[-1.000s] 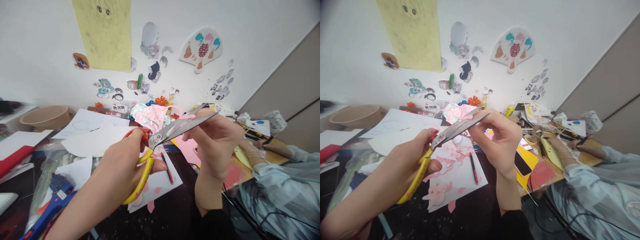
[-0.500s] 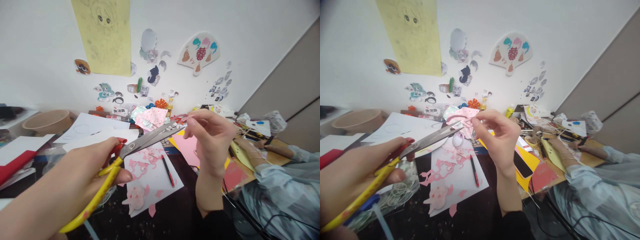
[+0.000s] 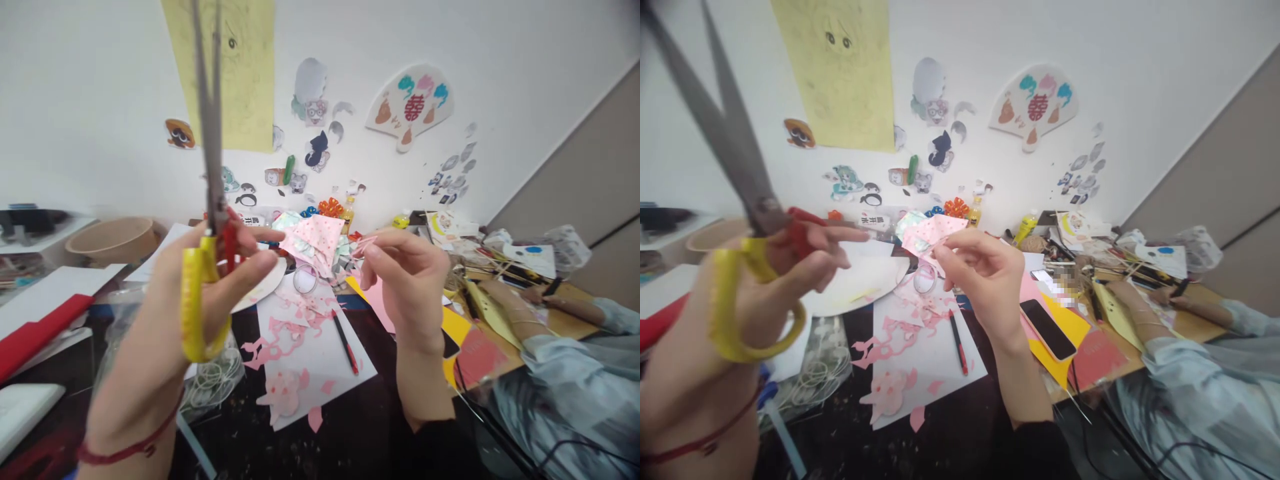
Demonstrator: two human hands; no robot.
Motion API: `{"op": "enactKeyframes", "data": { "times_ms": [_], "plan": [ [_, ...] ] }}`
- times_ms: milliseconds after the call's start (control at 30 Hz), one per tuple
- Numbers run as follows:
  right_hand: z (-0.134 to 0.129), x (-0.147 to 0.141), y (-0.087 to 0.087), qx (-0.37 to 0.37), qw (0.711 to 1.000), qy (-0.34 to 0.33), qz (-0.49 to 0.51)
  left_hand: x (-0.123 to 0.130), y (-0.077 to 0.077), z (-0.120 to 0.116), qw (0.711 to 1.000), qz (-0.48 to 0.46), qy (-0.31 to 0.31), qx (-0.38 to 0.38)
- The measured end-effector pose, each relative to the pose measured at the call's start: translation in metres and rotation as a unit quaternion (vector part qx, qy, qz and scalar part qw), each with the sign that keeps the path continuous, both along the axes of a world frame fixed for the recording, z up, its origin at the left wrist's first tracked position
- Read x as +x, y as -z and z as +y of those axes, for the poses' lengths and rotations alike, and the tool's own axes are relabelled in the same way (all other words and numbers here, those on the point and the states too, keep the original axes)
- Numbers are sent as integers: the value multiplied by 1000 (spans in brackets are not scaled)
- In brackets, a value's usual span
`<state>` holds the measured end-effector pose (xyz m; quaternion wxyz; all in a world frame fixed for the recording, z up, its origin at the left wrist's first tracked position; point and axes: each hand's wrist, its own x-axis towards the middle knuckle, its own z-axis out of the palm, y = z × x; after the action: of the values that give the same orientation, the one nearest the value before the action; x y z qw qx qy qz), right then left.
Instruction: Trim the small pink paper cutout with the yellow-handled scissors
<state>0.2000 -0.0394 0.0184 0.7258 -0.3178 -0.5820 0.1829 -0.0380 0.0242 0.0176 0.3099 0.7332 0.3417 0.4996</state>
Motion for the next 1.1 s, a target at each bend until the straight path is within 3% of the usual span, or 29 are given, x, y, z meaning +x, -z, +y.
{"op": "enactKeyframes", "data": {
  "times_ms": [133, 267, 433, 567, 1100],
  "plan": [
    [-1, -4, 3, -23, 997, -54, -52, 40, -10, -22, 996, -86, 36, 8],
    [-2, -1, 2, -57, 985, -116, -118, 47, -5, -30, 988, -121, 96, 10],
    [-4, 3, -4, -95, 967, -93, -218, 49, -4, -28, 979, -120, 163, -36],
    [-6, 4, -7, -108, 956, -64, -264, 50, -5, -27, 974, -126, 180, -58],
    [-7, 7, -12, -143, 941, -82, -297, 53, -1, -27, 966, -107, 202, -118]
  ]
}}
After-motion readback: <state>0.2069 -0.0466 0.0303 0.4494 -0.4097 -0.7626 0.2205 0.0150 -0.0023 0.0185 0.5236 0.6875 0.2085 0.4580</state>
